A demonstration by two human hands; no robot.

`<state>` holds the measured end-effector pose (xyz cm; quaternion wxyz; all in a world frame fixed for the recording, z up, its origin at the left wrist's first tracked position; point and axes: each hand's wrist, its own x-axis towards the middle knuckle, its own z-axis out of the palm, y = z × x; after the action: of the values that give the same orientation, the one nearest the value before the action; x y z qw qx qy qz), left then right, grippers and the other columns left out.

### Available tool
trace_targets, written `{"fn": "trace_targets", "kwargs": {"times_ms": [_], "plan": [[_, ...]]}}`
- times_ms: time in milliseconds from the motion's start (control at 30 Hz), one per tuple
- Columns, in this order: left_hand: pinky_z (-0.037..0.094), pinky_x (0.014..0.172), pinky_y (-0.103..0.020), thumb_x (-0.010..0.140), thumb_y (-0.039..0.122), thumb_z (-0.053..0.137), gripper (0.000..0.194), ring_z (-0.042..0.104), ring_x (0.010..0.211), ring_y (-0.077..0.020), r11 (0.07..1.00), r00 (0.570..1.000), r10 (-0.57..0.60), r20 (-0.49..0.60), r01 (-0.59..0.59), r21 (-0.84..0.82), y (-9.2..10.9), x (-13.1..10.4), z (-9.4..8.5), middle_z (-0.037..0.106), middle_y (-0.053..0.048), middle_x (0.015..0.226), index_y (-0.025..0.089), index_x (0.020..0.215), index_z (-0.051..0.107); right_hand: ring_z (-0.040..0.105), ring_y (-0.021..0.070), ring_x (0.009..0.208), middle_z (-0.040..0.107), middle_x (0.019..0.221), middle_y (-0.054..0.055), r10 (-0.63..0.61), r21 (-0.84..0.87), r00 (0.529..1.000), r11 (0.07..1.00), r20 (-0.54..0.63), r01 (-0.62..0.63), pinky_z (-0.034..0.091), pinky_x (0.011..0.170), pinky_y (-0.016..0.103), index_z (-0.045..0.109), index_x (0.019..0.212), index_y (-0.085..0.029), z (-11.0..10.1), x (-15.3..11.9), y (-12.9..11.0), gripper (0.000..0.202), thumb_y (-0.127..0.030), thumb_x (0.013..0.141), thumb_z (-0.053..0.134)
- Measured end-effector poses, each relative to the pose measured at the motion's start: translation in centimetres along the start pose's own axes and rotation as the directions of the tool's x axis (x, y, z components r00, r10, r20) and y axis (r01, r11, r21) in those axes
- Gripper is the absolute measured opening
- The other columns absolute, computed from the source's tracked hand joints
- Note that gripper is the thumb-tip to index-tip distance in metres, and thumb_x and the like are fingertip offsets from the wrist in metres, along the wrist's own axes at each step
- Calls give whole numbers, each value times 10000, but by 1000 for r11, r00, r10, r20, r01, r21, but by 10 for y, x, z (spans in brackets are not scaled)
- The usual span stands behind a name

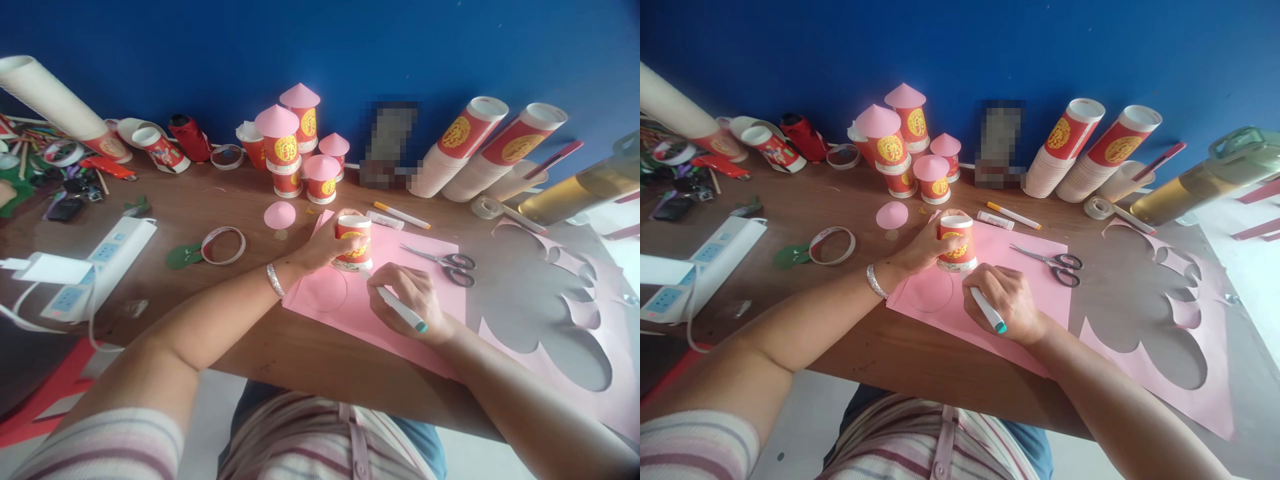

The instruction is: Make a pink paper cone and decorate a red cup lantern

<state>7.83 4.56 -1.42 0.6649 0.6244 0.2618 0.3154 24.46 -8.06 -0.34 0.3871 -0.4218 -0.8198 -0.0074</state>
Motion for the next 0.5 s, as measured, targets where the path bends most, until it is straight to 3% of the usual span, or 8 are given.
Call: {"fn": "trace_targets", "kwargs": {"times_ms": [200, 367, 500], "plan": [[499, 769, -308, 757, 368, 741, 449, 589, 937, -184, 997, 999, -46, -13, 45, -56, 0, 0, 1, 608, -60, 1039, 196, 1113, 526, 546, 112, 571, 618, 745, -15, 0, -16, 999, 1000, -53, -1, 423, 532, 238, 520, 926, -223, 1, 1, 2, 185, -49, 864, 540], [477, 737, -285, 743, 363, 764, 413, 547, 817, -133, 995, 1000, -7, 17, 9, -99, 0, 2, 1, 570, -19, 943, 191, 1027, 518, 571, 116, 584, 620, 739, -21, -13, -12, 993, 1000, -114, 11, 442, 537, 237, 541, 933, -222, -1, 1, 2, 205, -40, 839, 558], [463, 704, -266, 766, 382, 765, 368, 515, 784, -121, 995, 1000, 9, 21, -7, -96, -2, 2, 1, 551, -6, 893, 190, 974, 529, 555, 114, 567, 612, 726, -24, -17, -12, 996, 1000, -85, 17, 434, 525, 242, 544, 919, -224, 0, 0, 2, 184, -56, 844, 561]]}}
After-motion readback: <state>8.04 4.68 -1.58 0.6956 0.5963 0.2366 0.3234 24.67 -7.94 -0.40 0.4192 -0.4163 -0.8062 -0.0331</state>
